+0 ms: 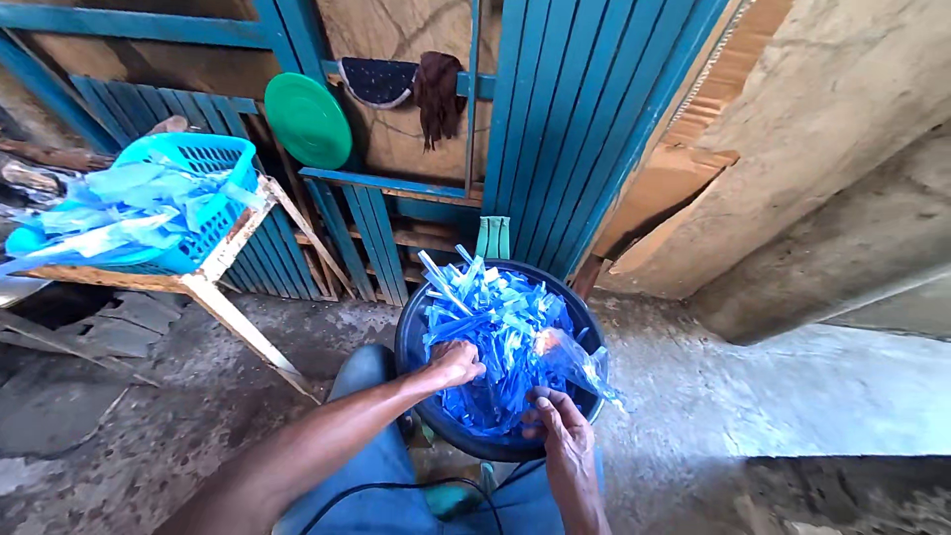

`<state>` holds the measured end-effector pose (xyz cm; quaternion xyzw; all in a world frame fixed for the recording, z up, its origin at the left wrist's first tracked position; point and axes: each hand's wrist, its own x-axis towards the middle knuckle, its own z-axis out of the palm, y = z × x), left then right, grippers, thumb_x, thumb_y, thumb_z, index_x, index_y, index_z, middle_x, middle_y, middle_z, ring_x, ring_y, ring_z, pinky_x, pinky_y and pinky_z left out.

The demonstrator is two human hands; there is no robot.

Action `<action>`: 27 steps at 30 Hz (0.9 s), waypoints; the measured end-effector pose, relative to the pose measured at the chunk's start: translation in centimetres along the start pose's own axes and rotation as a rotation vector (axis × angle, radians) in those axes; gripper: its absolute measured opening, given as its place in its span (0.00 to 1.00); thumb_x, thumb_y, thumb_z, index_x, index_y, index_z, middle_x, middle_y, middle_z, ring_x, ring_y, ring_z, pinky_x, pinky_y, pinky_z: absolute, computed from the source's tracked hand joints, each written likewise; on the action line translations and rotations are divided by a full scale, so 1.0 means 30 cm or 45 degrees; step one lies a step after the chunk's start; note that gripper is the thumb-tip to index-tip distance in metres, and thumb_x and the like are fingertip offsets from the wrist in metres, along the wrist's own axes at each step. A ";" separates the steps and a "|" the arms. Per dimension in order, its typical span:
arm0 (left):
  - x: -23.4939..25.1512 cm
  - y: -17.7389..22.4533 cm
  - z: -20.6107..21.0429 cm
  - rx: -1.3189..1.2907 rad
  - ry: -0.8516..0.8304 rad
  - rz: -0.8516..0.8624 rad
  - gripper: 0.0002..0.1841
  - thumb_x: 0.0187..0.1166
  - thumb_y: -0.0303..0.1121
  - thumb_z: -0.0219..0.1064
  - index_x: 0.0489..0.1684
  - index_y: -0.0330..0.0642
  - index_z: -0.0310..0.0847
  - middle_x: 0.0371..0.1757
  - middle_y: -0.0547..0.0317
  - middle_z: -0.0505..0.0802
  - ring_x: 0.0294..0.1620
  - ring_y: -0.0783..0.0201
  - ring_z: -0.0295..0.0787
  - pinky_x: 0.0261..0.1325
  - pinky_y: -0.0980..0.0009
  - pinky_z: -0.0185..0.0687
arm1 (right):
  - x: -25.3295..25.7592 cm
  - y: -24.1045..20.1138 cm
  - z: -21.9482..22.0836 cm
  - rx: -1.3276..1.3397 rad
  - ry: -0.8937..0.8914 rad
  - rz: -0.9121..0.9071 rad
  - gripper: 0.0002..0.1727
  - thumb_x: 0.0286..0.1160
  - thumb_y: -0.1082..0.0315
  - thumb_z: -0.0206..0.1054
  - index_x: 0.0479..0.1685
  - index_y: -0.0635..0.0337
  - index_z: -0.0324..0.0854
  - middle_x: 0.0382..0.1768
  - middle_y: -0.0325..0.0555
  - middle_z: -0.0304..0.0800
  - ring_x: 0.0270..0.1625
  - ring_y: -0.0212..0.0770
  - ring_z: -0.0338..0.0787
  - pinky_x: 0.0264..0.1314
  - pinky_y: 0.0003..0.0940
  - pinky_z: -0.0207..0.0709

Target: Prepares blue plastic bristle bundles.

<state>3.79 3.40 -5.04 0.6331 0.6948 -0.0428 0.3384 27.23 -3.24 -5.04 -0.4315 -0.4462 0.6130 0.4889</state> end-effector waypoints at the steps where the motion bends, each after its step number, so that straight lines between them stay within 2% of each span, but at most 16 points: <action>1: 0.021 0.009 0.011 0.012 -0.006 -0.052 0.27 0.81 0.57 0.63 0.56 0.40 0.88 0.56 0.41 0.93 0.62 0.42 0.88 0.63 0.36 0.78 | 0.000 0.002 -0.001 0.014 -0.004 -0.002 0.13 0.84 0.71 0.56 0.53 0.70 0.83 0.46 0.55 0.91 0.33 0.43 0.93 0.32 0.36 0.90; 3: 0.044 0.016 0.021 0.046 -0.023 -0.097 0.31 0.79 0.60 0.64 0.59 0.38 0.86 0.59 0.40 0.92 0.64 0.41 0.87 0.66 0.36 0.77 | 0.002 0.003 0.000 0.030 -0.007 0.001 0.14 0.84 0.71 0.57 0.54 0.70 0.84 0.46 0.55 0.91 0.33 0.44 0.93 0.32 0.36 0.90; 5: 0.050 0.018 0.022 0.064 -0.015 -0.107 0.29 0.80 0.58 0.64 0.61 0.38 0.85 0.59 0.40 0.91 0.65 0.41 0.87 0.66 0.37 0.77 | 0.002 0.003 -0.002 0.046 -0.014 0.001 0.14 0.84 0.70 0.57 0.54 0.70 0.84 0.46 0.55 0.92 0.33 0.44 0.93 0.32 0.36 0.90; 7: 0.053 0.018 0.020 0.074 -0.010 -0.119 0.28 0.80 0.56 0.63 0.60 0.39 0.86 0.59 0.41 0.92 0.65 0.42 0.87 0.66 0.37 0.77 | 0.003 0.010 -0.005 0.070 -0.017 -0.012 0.14 0.84 0.70 0.57 0.54 0.70 0.83 0.46 0.55 0.91 0.33 0.44 0.93 0.32 0.36 0.90; 10: 0.060 0.015 0.028 0.147 -0.090 -0.123 0.31 0.78 0.61 0.65 0.55 0.37 0.87 0.58 0.39 0.91 0.64 0.41 0.87 0.64 0.35 0.77 | 0.004 0.012 -0.004 0.087 -0.010 -0.011 0.14 0.84 0.71 0.57 0.54 0.70 0.84 0.46 0.56 0.91 0.33 0.44 0.93 0.31 0.36 0.90; 11: 0.062 0.013 0.032 0.194 -0.123 -0.091 0.30 0.79 0.60 0.66 0.54 0.37 0.87 0.58 0.39 0.92 0.64 0.40 0.87 0.64 0.34 0.77 | 0.004 0.011 -0.003 0.091 -0.008 -0.006 0.14 0.83 0.71 0.57 0.54 0.70 0.84 0.46 0.56 0.91 0.33 0.44 0.93 0.31 0.36 0.90; 14: 0.061 0.006 0.049 0.368 -0.270 0.176 0.16 0.83 0.44 0.65 0.55 0.43 0.90 0.58 0.41 0.93 0.65 0.38 0.87 0.65 0.31 0.76 | 0.003 0.011 -0.009 0.088 -0.021 -0.004 0.13 0.84 0.71 0.57 0.54 0.70 0.83 0.47 0.56 0.91 0.34 0.45 0.93 0.32 0.37 0.91; 17: 0.064 0.002 0.078 0.582 -0.428 0.406 0.14 0.83 0.33 0.65 0.61 0.47 0.90 0.61 0.44 0.92 0.67 0.39 0.86 0.67 0.32 0.76 | 0.006 0.008 -0.002 0.072 -0.029 0.002 0.13 0.83 0.71 0.57 0.54 0.70 0.84 0.47 0.56 0.91 0.34 0.45 0.93 0.32 0.36 0.90; 21: 0.075 0.008 0.123 0.828 -0.463 0.467 0.13 0.79 0.27 0.67 0.59 0.42 0.88 0.58 0.42 0.92 0.63 0.38 0.87 0.65 0.35 0.77 | 0.004 0.007 0.002 0.042 -0.049 -0.004 0.14 0.84 0.71 0.56 0.53 0.70 0.84 0.47 0.55 0.91 0.34 0.44 0.93 0.33 0.36 0.90; 24: 0.078 0.015 0.139 0.882 -0.423 0.456 0.11 0.80 0.25 0.63 0.55 0.35 0.85 0.54 0.39 0.92 0.61 0.37 0.88 0.63 0.37 0.78 | 0.003 0.010 -0.003 0.044 -0.059 -0.015 0.13 0.84 0.70 0.57 0.53 0.70 0.84 0.47 0.55 0.92 0.34 0.45 0.93 0.33 0.36 0.90; 27: 0.076 0.023 0.142 0.917 -0.419 0.428 0.09 0.80 0.22 0.61 0.52 0.32 0.84 0.53 0.38 0.92 0.59 0.38 0.88 0.62 0.39 0.78 | 0.002 0.009 -0.001 0.040 -0.058 -0.014 0.13 0.84 0.71 0.57 0.53 0.70 0.84 0.46 0.55 0.92 0.34 0.44 0.93 0.33 0.36 0.90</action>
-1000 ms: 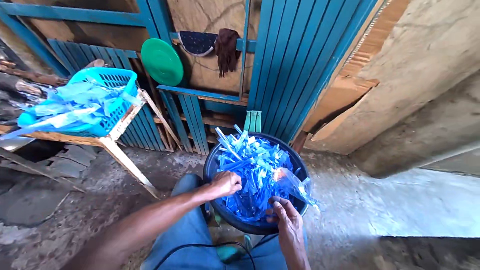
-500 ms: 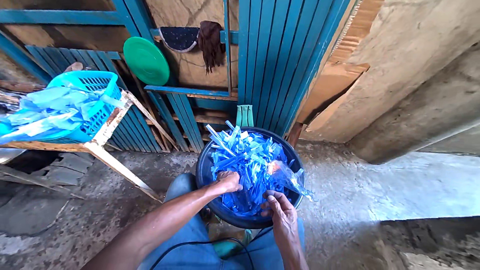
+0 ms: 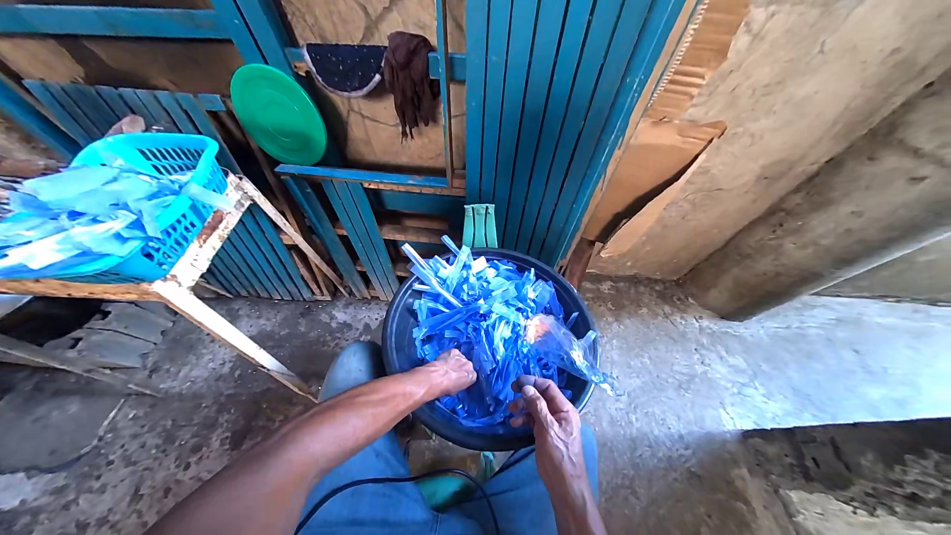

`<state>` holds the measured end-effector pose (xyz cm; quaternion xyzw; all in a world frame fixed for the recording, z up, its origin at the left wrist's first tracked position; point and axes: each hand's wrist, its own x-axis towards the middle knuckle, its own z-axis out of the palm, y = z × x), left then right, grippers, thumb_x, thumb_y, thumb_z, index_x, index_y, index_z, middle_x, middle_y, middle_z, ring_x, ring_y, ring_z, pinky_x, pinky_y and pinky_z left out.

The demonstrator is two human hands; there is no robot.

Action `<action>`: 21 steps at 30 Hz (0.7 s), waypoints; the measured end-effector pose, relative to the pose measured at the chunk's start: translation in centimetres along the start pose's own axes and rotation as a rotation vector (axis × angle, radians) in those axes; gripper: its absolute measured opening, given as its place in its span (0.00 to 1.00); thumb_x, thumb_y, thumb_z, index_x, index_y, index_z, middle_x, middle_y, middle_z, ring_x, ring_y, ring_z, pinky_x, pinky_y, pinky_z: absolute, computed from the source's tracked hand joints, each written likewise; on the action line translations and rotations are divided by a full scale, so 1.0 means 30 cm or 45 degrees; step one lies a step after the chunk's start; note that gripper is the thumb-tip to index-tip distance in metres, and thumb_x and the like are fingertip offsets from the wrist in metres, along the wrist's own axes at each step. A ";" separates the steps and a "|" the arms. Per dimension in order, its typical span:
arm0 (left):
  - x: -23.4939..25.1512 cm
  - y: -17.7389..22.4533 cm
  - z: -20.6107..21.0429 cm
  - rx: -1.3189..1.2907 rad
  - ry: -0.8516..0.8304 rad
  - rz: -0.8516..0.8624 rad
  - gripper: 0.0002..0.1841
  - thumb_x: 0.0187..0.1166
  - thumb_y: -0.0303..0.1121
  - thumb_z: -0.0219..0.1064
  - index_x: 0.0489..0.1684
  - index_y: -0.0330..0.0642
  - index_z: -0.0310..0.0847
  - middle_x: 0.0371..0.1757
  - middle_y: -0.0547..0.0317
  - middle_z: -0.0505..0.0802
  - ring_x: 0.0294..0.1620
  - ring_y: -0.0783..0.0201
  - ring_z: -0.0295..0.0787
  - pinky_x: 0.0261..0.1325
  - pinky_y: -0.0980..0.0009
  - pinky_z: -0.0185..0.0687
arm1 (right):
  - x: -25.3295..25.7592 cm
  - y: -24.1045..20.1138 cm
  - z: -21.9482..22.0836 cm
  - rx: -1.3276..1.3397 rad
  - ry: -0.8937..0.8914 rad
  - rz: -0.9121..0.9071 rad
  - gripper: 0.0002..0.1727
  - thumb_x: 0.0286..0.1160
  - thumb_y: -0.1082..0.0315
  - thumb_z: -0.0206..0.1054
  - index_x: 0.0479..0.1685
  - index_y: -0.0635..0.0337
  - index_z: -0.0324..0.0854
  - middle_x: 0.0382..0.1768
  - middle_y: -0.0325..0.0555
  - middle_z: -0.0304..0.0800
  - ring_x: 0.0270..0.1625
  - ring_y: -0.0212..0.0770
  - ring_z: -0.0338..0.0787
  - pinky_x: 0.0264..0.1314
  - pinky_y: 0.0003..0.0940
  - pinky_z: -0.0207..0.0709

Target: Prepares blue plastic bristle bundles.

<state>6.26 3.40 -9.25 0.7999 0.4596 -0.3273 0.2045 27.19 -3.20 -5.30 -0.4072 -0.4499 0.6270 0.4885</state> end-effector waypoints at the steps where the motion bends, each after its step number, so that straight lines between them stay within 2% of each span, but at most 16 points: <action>1: -0.001 0.001 0.000 -0.004 0.000 -0.008 0.09 0.80 0.21 0.60 0.51 0.31 0.84 0.53 0.37 0.92 0.59 0.37 0.88 0.62 0.39 0.78 | 0.000 -0.001 0.002 -0.006 -0.004 -0.002 0.13 0.84 0.71 0.56 0.53 0.70 0.84 0.46 0.55 0.92 0.34 0.44 0.93 0.33 0.36 0.90; 3: -0.005 -0.002 -0.003 -0.042 0.012 -0.026 0.09 0.80 0.22 0.61 0.50 0.30 0.85 0.54 0.36 0.91 0.61 0.36 0.87 0.62 0.38 0.78 | 0.001 -0.002 0.004 -0.021 -0.013 -0.012 0.13 0.84 0.71 0.57 0.53 0.70 0.84 0.45 0.54 0.92 0.34 0.44 0.93 0.34 0.35 0.90; 7: -0.026 -0.023 -0.047 -0.201 -0.054 -0.008 0.15 0.79 0.33 0.69 0.58 0.33 0.86 0.62 0.36 0.89 0.69 0.35 0.83 0.68 0.32 0.74 | 0.000 -0.005 -0.005 -0.027 -0.043 -0.007 0.14 0.85 0.71 0.56 0.53 0.70 0.84 0.46 0.54 0.92 0.35 0.44 0.93 0.35 0.35 0.91; 10: -0.091 -0.055 -0.102 -0.320 0.043 0.142 0.16 0.82 0.39 0.67 0.54 0.34 0.84 0.51 0.37 0.92 0.59 0.36 0.88 0.60 0.32 0.77 | 0.009 -0.014 0.002 -0.166 -0.101 0.013 0.14 0.84 0.69 0.58 0.56 0.67 0.84 0.45 0.51 0.93 0.36 0.42 0.94 0.32 0.34 0.89; 11: -0.115 -0.063 -0.120 -0.367 0.108 0.191 0.15 0.81 0.39 0.67 0.52 0.34 0.84 0.48 0.37 0.92 0.55 0.36 0.89 0.57 0.32 0.78 | 0.016 -0.018 0.008 -0.239 -0.134 0.031 0.15 0.84 0.68 0.59 0.60 0.65 0.84 0.44 0.49 0.93 0.35 0.41 0.94 0.30 0.33 0.88; 13: -0.161 -0.070 -0.154 -0.448 0.215 0.257 0.14 0.82 0.37 0.66 0.54 0.35 0.85 0.47 0.38 0.92 0.53 0.36 0.90 0.56 0.32 0.78 | 0.031 -0.026 0.025 -0.355 -0.205 0.083 0.18 0.84 0.67 0.60 0.67 0.63 0.81 0.44 0.48 0.94 0.33 0.38 0.93 0.28 0.31 0.86; 15: -0.196 -0.071 -0.187 -0.486 0.289 0.293 0.14 0.83 0.36 0.66 0.54 0.35 0.86 0.48 0.38 0.93 0.54 0.37 0.90 0.57 0.33 0.78 | 0.055 -0.031 0.043 -0.429 -0.285 0.137 0.21 0.84 0.67 0.62 0.73 0.63 0.77 0.52 0.49 0.93 0.34 0.36 0.93 0.29 0.30 0.85; 16: -0.212 -0.068 -0.203 -0.498 0.301 0.307 0.14 0.83 0.37 0.66 0.53 0.34 0.86 0.48 0.38 0.93 0.54 0.37 0.90 0.58 0.33 0.78 | 0.068 -0.029 0.048 -0.461 -0.338 0.170 0.21 0.84 0.67 0.62 0.74 0.62 0.76 0.59 0.48 0.90 0.36 0.36 0.93 0.32 0.31 0.86; 17: -0.226 -0.066 -0.218 -0.511 0.310 0.319 0.14 0.83 0.37 0.66 0.51 0.34 0.87 0.47 0.39 0.93 0.52 0.39 0.90 0.57 0.35 0.79 | 0.082 -0.024 0.053 -0.492 -0.386 0.210 0.21 0.84 0.66 0.62 0.74 0.61 0.76 0.61 0.48 0.90 0.37 0.36 0.93 0.33 0.31 0.87; 18: -0.238 -0.064 -0.231 -0.527 0.315 0.328 0.14 0.84 0.38 0.65 0.51 0.34 0.87 0.45 0.39 0.92 0.51 0.40 0.90 0.56 0.37 0.79 | 0.094 -0.018 0.056 -0.517 -0.424 0.238 0.20 0.85 0.65 0.62 0.72 0.60 0.78 0.58 0.47 0.91 0.37 0.36 0.93 0.33 0.32 0.86; 21: -0.256 -0.072 -0.257 -0.620 0.330 0.354 0.15 0.83 0.38 0.67 0.51 0.33 0.88 0.43 0.41 0.93 0.48 0.44 0.90 0.56 0.41 0.80 | 0.119 0.001 0.059 -0.513 -0.435 0.225 0.15 0.84 0.65 0.63 0.62 0.63 0.84 0.40 0.45 0.93 0.28 0.34 0.89 0.29 0.30 0.84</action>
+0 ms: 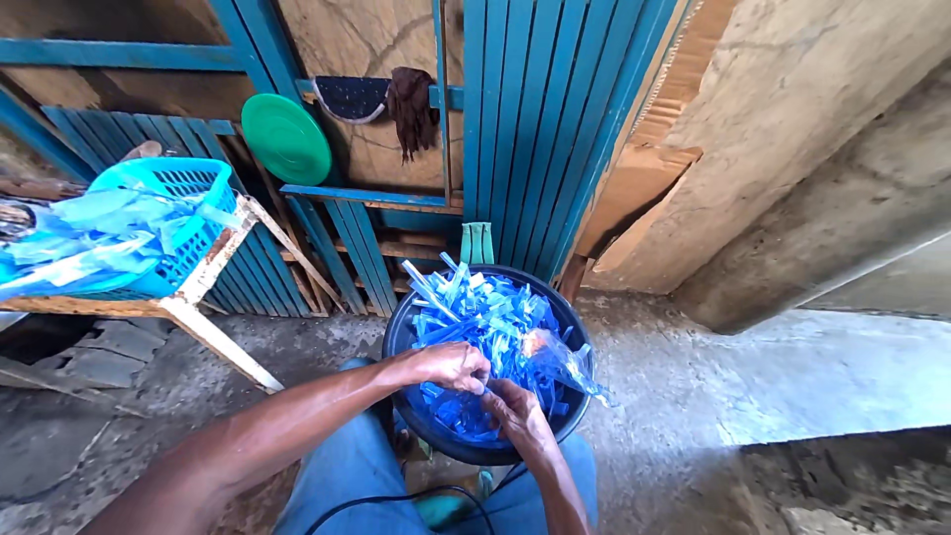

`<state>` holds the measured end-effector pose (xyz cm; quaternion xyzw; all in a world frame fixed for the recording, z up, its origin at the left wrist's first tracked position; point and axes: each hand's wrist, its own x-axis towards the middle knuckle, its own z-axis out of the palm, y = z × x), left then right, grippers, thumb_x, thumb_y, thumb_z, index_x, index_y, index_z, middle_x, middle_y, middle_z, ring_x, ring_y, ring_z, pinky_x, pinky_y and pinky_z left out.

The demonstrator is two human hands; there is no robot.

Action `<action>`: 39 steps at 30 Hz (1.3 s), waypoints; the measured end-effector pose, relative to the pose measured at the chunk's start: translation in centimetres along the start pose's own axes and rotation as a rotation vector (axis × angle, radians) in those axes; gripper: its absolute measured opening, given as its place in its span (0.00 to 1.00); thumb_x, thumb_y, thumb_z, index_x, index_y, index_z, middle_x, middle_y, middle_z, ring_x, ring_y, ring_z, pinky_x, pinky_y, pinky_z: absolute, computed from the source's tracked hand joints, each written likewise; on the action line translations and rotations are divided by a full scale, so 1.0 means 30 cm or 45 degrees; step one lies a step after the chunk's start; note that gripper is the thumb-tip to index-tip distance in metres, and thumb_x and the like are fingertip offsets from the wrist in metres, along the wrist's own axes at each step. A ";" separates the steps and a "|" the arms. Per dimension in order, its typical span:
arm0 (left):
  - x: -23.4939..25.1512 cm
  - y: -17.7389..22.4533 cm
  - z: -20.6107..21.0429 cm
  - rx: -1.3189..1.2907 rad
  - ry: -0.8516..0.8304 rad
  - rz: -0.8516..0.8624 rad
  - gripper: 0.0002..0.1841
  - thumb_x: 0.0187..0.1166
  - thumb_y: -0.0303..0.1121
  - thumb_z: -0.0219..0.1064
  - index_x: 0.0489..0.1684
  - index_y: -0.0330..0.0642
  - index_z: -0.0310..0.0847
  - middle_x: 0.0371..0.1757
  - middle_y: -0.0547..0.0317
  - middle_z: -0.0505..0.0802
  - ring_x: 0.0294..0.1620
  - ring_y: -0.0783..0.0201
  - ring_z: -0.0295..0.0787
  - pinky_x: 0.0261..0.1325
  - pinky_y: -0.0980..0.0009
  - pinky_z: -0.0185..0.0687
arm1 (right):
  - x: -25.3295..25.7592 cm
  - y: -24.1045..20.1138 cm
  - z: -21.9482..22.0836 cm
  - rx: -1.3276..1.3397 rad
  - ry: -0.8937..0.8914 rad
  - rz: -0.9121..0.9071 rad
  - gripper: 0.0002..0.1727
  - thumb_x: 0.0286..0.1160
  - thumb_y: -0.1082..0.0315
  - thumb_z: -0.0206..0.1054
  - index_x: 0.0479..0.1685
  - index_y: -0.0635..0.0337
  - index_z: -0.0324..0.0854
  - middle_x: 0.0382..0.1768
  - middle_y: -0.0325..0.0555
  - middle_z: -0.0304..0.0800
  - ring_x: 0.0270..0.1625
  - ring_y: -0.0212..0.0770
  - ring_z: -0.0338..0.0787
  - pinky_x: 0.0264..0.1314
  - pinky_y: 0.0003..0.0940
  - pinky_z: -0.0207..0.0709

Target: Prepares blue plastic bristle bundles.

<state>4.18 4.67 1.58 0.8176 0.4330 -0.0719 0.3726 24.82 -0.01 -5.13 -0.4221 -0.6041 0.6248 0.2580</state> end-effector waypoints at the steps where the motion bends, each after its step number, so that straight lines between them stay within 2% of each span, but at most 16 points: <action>1: -0.004 -0.004 -0.008 -0.043 0.006 0.000 0.15 0.83 0.39 0.68 0.53 0.33 0.87 0.44 0.42 0.93 0.47 0.47 0.91 0.57 0.43 0.81 | 0.003 0.007 -0.002 0.017 0.029 -0.018 0.14 0.84 0.66 0.63 0.59 0.63 0.85 0.35 0.43 0.92 0.25 0.33 0.87 0.28 0.29 0.83; 4: -0.030 -0.029 -0.037 -0.213 0.009 -0.020 0.20 0.81 0.40 0.72 0.63 0.35 0.85 0.44 0.44 0.92 0.43 0.53 0.89 0.57 0.49 0.82 | 0.001 0.023 -0.018 0.098 0.125 -0.028 0.12 0.85 0.67 0.62 0.54 0.63 0.87 0.33 0.43 0.91 0.24 0.34 0.86 0.27 0.29 0.82; 6: -0.055 -0.053 -0.055 -0.319 0.007 -0.017 0.18 0.82 0.38 0.71 0.64 0.36 0.85 0.47 0.44 0.93 0.44 0.56 0.91 0.56 0.52 0.85 | -0.002 0.023 -0.028 0.131 0.202 -0.019 0.12 0.85 0.68 0.61 0.54 0.64 0.86 0.34 0.44 0.91 0.25 0.35 0.87 0.26 0.29 0.83; 9: -0.085 -0.078 -0.056 -0.463 -0.007 -0.023 0.16 0.87 0.39 0.64 0.58 0.35 0.88 0.38 0.51 0.93 0.35 0.66 0.88 0.49 0.62 0.85 | -0.001 0.021 -0.033 0.145 0.259 -0.016 0.11 0.86 0.69 0.61 0.54 0.65 0.85 0.34 0.45 0.91 0.26 0.36 0.87 0.26 0.29 0.83; 12: -0.103 -0.087 -0.038 -0.514 -0.042 -0.052 0.15 0.89 0.38 0.61 0.51 0.33 0.87 0.32 0.55 0.90 0.30 0.69 0.84 0.44 0.66 0.83 | 0.004 0.017 -0.023 0.144 0.286 -0.012 0.11 0.85 0.69 0.61 0.53 0.65 0.86 0.33 0.45 0.91 0.25 0.35 0.87 0.26 0.29 0.82; 15: -0.121 -0.088 -0.043 -0.358 0.034 -0.078 0.15 0.89 0.38 0.61 0.50 0.35 0.89 0.33 0.54 0.91 0.32 0.66 0.86 0.46 0.63 0.84 | 0.000 0.019 -0.025 0.118 0.297 -0.011 0.11 0.85 0.70 0.61 0.52 0.65 0.87 0.33 0.44 0.91 0.25 0.35 0.87 0.26 0.28 0.82; 18: -0.141 -0.080 -0.053 -0.227 0.095 -0.113 0.16 0.89 0.39 0.60 0.49 0.36 0.90 0.36 0.50 0.94 0.36 0.59 0.90 0.52 0.53 0.84 | -0.006 0.020 -0.021 0.152 0.357 0.022 0.14 0.84 0.70 0.63 0.63 0.65 0.83 0.43 0.50 0.93 0.31 0.40 0.92 0.28 0.33 0.86; 20: -0.156 -0.077 -0.048 -0.388 0.138 -0.142 0.16 0.90 0.38 0.60 0.47 0.33 0.89 0.33 0.54 0.94 0.33 0.65 0.90 0.48 0.60 0.86 | -0.007 0.014 -0.014 0.168 0.440 0.038 0.21 0.84 0.70 0.62 0.73 0.64 0.75 0.58 0.54 0.89 0.41 0.44 0.94 0.35 0.40 0.89; 21: -0.163 -0.073 -0.040 -0.570 0.171 -0.176 0.16 0.90 0.36 0.60 0.46 0.31 0.88 0.32 0.55 0.95 0.32 0.68 0.91 0.47 0.66 0.88 | -0.010 0.009 -0.006 0.180 0.506 0.020 0.20 0.84 0.70 0.61 0.72 0.65 0.75 0.58 0.55 0.88 0.42 0.45 0.94 0.36 0.40 0.89; 23: -0.166 -0.061 -0.008 -1.000 0.272 -0.215 0.14 0.92 0.33 0.55 0.45 0.30 0.83 0.36 0.54 0.96 0.36 0.65 0.96 0.49 0.67 0.93 | -0.024 -0.002 0.024 0.216 0.591 -0.055 0.13 0.85 0.69 0.60 0.60 0.67 0.81 0.47 0.53 0.91 0.38 0.43 0.94 0.34 0.39 0.89; 25: -0.155 -0.048 0.048 -1.251 0.395 -0.221 0.15 0.92 0.36 0.53 0.45 0.35 0.83 0.41 0.54 0.98 0.42 0.64 0.97 0.50 0.67 0.89 | -0.052 -0.018 0.073 0.330 0.490 -0.100 0.14 0.87 0.66 0.57 0.54 0.67 0.83 0.43 0.52 0.92 0.36 0.44 0.93 0.34 0.39 0.89; 28: -0.125 -0.016 0.135 -1.492 0.605 -0.282 0.13 0.92 0.37 0.53 0.48 0.39 0.83 0.43 0.57 0.96 0.46 0.65 0.94 0.50 0.67 0.87 | -0.077 -0.041 0.164 0.539 0.328 -0.041 0.19 0.88 0.62 0.58 0.67 0.68 0.77 0.52 0.55 0.92 0.47 0.48 0.95 0.42 0.43 0.91; 31: -0.108 0.019 0.192 -1.788 0.767 -0.350 0.13 0.92 0.35 0.53 0.55 0.37 0.81 0.53 0.52 0.96 0.56 0.60 0.93 0.58 0.62 0.87 | -0.085 -0.052 0.217 0.610 0.354 0.066 0.26 0.87 0.62 0.62 0.79 0.65 0.67 0.58 0.56 0.90 0.54 0.48 0.94 0.49 0.44 0.90; 34: -0.095 0.061 0.230 -1.987 0.904 -0.219 0.15 0.93 0.31 0.51 0.62 0.29 0.77 0.55 0.46 0.94 0.59 0.55 0.93 0.68 0.61 0.86 | -0.095 -0.065 0.249 0.592 0.288 0.092 0.27 0.86 0.62 0.62 0.78 0.68 0.67 0.58 0.56 0.90 0.54 0.46 0.94 0.52 0.43 0.89; 37: -0.086 0.080 0.234 -1.990 0.988 -0.154 0.15 0.93 0.32 0.52 0.63 0.29 0.79 0.58 0.45 0.94 0.63 0.54 0.92 0.72 0.60 0.84 | -0.109 -0.067 0.255 0.502 0.194 0.046 0.28 0.84 0.61 0.65 0.77 0.69 0.70 0.58 0.54 0.91 0.54 0.42 0.93 0.55 0.39 0.89; 39: -0.087 0.078 0.231 -2.002 1.000 -0.131 0.15 0.93 0.31 0.52 0.63 0.29 0.79 0.59 0.45 0.94 0.63 0.53 0.92 0.72 0.59 0.84 | -0.115 -0.070 0.253 0.449 0.156 0.027 0.27 0.82 0.62 0.67 0.75 0.68 0.72 0.53 0.53 0.93 0.50 0.41 0.94 0.53 0.38 0.89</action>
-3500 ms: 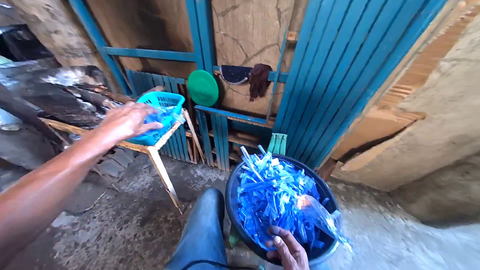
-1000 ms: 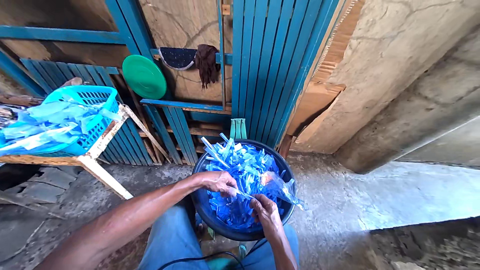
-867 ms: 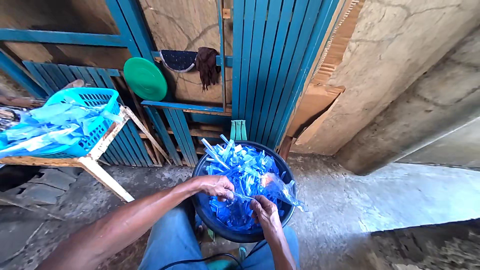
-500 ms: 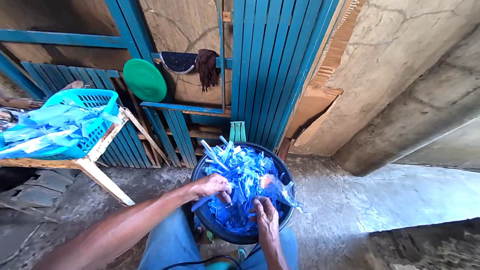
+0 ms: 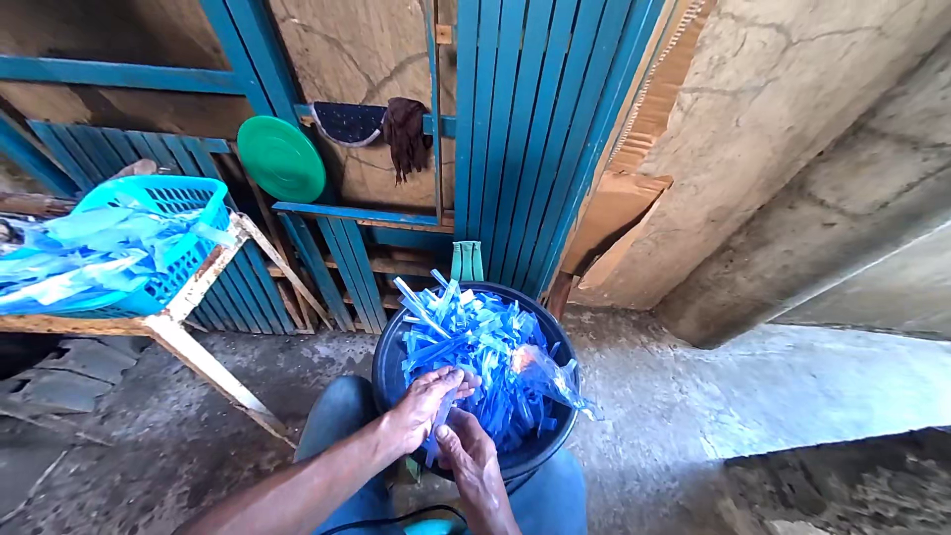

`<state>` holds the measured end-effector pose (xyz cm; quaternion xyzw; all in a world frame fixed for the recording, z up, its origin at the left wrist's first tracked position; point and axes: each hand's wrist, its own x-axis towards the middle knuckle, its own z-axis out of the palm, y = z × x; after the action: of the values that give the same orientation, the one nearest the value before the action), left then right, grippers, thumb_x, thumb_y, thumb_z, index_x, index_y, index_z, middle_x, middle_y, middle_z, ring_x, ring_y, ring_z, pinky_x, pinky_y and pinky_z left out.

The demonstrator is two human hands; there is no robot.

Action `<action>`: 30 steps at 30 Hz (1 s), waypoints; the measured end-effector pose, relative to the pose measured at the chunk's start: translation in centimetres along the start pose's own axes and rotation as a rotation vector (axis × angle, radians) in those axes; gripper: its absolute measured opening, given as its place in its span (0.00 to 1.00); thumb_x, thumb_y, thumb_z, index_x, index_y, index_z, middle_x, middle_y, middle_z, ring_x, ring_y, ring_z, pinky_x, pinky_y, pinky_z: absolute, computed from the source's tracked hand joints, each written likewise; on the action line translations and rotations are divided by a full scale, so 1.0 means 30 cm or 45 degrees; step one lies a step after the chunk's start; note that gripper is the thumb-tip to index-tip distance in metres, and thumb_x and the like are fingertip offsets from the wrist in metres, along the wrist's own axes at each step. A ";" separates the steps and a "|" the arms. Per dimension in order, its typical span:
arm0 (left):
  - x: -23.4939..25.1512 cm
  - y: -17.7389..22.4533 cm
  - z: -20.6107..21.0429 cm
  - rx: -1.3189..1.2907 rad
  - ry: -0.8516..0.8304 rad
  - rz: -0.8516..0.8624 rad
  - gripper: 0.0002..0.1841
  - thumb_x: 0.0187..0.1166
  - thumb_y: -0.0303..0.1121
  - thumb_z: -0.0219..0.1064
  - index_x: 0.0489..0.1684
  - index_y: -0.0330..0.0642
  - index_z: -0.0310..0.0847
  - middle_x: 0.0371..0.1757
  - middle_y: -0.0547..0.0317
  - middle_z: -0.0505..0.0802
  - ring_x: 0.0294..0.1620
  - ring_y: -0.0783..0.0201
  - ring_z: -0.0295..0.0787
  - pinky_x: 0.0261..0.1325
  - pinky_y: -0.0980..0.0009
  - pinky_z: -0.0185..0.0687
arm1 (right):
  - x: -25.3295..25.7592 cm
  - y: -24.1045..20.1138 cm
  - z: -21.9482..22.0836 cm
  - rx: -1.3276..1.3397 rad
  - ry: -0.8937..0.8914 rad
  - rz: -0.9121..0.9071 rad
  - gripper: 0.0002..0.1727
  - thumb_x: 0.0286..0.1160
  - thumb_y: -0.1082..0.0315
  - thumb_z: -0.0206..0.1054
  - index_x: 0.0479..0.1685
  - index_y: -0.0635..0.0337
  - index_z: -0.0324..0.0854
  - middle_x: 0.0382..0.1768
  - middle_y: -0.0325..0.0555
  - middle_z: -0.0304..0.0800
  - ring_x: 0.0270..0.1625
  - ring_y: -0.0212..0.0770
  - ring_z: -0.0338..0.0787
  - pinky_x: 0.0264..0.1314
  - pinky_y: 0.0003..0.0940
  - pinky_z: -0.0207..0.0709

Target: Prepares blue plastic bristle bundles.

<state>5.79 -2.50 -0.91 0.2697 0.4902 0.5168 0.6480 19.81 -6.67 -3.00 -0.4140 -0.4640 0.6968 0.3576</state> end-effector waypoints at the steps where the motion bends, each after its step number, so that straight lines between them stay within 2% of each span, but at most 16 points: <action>1: -0.001 0.001 0.001 -0.007 -0.006 -0.002 0.15 0.93 0.31 0.52 0.63 0.29 0.79 0.59 0.45 0.94 0.63 0.53 0.92 0.72 0.59 0.85 | -0.004 0.000 -0.001 -0.008 -0.012 -0.010 0.26 0.81 0.63 0.68 0.74 0.68 0.73 0.51 0.52 0.93 0.48 0.40 0.94 0.52 0.37 0.89; 4: -0.016 -0.001 0.011 0.006 -0.018 0.006 0.15 0.92 0.32 0.54 0.63 0.30 0.80 0.60 0.45 0.93 0.64 0.53 0.91 0.72 0.59 0.84 | -0.006 0.009 0.007 -0.051 -0.011 -0.080 0.24 0.79 0.64 0.70 0.68 0.69 0.76 0.43 0.49 0.94 0.42 0.37 0.93 0.48 0.34 0.88; 7: -0.042 -0.006 0.028 -0.014 -0.022 -0.011 0.16 0.93 0.33 0.53 0.63 0.32 0.81 0.60 0.45 0.94 0.64 0.52 0.92 0.70 0.59 0.86 | 0.002 0.032 0.015 -0.142 0.060 -0.181 0.14 0.77 0.64 0.71 0.52 0.66 0.83 0.35 0.45 0.92 0.36 0.34 0.91 0.43 0.31 0.86; 9: -0.045 0.008 0.041 -0.078 0.056 -0.040 0.16 0.95 0.34 0.49 0.59 0.33 0.81 0.49 0.46 0.96 0.53 0.53 0.95 0.59 0.59 0.90 | -0.003 0.041 0.001 -0.173 0.062 -0.222 0.10 0.81 0.64 0.67 0.45 0.64 0.84 0.28 0.42 0.87 0.28 0.33 0.86 0.35 0.30 0.82; 11: -0.034 0.037 0.037 -0.119 0.164 -0.081 0.14 0.95 0.34 0.48 0.55 0.35 0.79 0.34 0.53 0.91 0.37 0.58 0.93 0.47 0.59 0.92 | -0.023 0.042 -0.027 -0.184 0.031 -0.232 0.13 0.86 0.64 0.61 0.43 0.65 0.85 0.25 0.41 0.86 0.24 0.32 0.84 0.30 0.28 0.81; 12: -0.027 0.051 0.027 -0.105 0.191 -0.098 0.13 0.95 0.34 0.49 0.54 0.36 0.78 0.30 0.56 0.89 0.32 0.60 0.91 0.44 0.60 0.91 | -0.036 0.038 -0.043 -0.201 0.030 -0.233 0.14 0.87 0.64 0.59 0.44 0.66 0.85 0.25 0.41 0.87 0.24 0.32 0.85 0.30 0.27 0.82; 14: -0.019 0.063 -0.006 0.024 0.179 -0.100 0.11 0.94 0.34 0.52 0.53 0.38 0.79 0.28 0.60 0.86 0.28 0.64 0.87 0.41 0.64 0.90 | -0.055 0.032 -0.074 -0.277 0.072 -0.289 0.14 0.88 0.65 0.57 0.44 0.65 0.86 0.25 0.41 0.88 0.24 0.31 0.85 0.30 0.27 0.83; 16: -0.022 0.059 -0.043 0.305 0.087 -0.049 0.10 0.92 0.34 0.55 0.51 0.39 0.78 0.29 0.64 0.84 0.29 0.68 0.85 0.41 0.70 0.88 | -0.061 0.032 -0.097 -0.368 0.171 -0.385 0.15 0.88 0.67 0.56 0.42 0.64 0.87 0.24 0.39 0.87 0.24 0.29 0.85 0.30 0.25 0.82; 18: -0.034 0.051 -0.071 0.639 -0.043 0.011 0.10 0.90 0.36 0.59 0.49 0.38 0.80 0.30 0.65 0.84 0.30 0.71 0.84 0.42 0.72 0.85 | -0.051 0.042 -0.107 -0.409 0.307 -0.518 0.13 0.85 0.66 0.59 0.39 0.63 0.88 0.24 0.38 0.86 0.24 0.27 0.84 0.30 0.24 0.81; 20: -0.044 0.044 -0.090 0.958 -0.222 0.058 0.13 0.88 0.39 0.60 0.48 0.38 0.82 0.32 0.63 0.84 0.31 0.71 0.81 0.43 0.71 0.81 | -0.036 0.045 -0.104 -0.313 0.381 -0.650 0.11 0.79 0.67 0.65 0.34 0.64 0.89 0.33 0.41 0.87 0.30 0.29 0.86 0.33 0.24 0.83; 21: -0.049 0.049 -0.092 1.115 -0.314 0.066 0.15 0.89 0.41 0.60 0.49 0.37 0.82 0.33 0.60 0.85 0.32 0.68 0.81 0.43 0.68 0.80 | -0.030 0.039 -0.100 -0.186 0.353 -0.686 0.11 0.77 0.68 0.66 0.31 0.64 0.88 0.41 0.46 0.89 0.34 0.30 0.88 0.35 0.24 0.85; 23: -0.064 0.067 -0.073 1.392 -0.445 0.064 0.17 0.89 0.43 0.57 0.51 0.35 0.82 0.36 0.50 0.87 0.37 0.57 0.84 0.48 0.54 0.81 | -0.018 0.024 -0.091 0.146 0.202 -0.657 0.14 0.78 0.64 0.67 0.27 0.64 0.87 0.57 0.54 0.90 0.37 0.35 0.92 0.34 0.27 0.88; 24: -0.075 0.078 -0.055 1.490 -0.489 0.054 0.17 0.90 0.42 0.57 0.54 0.35 0.82 0.40 0.46 0.90 0.42 0.52 0.88 0.53 0.48 0.81 | -0.010 0.020 -0.086 0.302 0.115 -0.634 0.15 0.79 0.62 0.67 0.29 0.64 0.87 0.59 0.57 0.91 0.36 0.37 0.93 0.33 0.30 0.88; 25: -0.087 0.087 -0.038 1.576 -0.516 0.058 0.17 0.90 0.41 0.57 0.58 0.37 0.83 0.46 0.45 0.93 0.49 0.50 0.91 0.60 0.45 0.83 | -0.003 0.015 -0.079 0.417 0.057 -0.617 0.14 0.80 0.62 0.67 0.32 0.64 0.88 0.55 0.58 0.92 0.34 0.39 0.93 0.32 0.31 0.88; 27: -0.114 0.096 -0.008 1.712 -0.527 0.122 0.13 0.89 0.39 0.60 0.55 0.38 0.82 0.47 0.45 0.92 0.52 0.48 0.91 0.61 0.43 0.81 | 0.012 0.009 -0.065 0.551 0.024 -0.610 0.11 0.78 0.64 0.69 0.37 0.65 0.89 0.41 0.56 0.93 0.30 0.38 0.91 0.31 0.31 0.87; 30: -0.137 0.095 0.010 1.855 -0.463 0.268 0.15 0.89 0.37 0.57 0.55 0.37 0.84 0.52 0.45 0.92 0.55 0.48 0.91 0.61 0.46 0.82 | 0.025 0.002 -0.060 0.633 0.058 -0.578 0.08 0.71 0.72 0.74 0.43 0.68 0.88 0.35 0.55 0.93 0.29 0.39 0.91 0.33 0.33 0.88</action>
<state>4.98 -5.37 3.11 0.7559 0.5648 0.0688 0.3237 21.14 -5.39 -3.67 -0.2155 -0.3520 0.6819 0.6038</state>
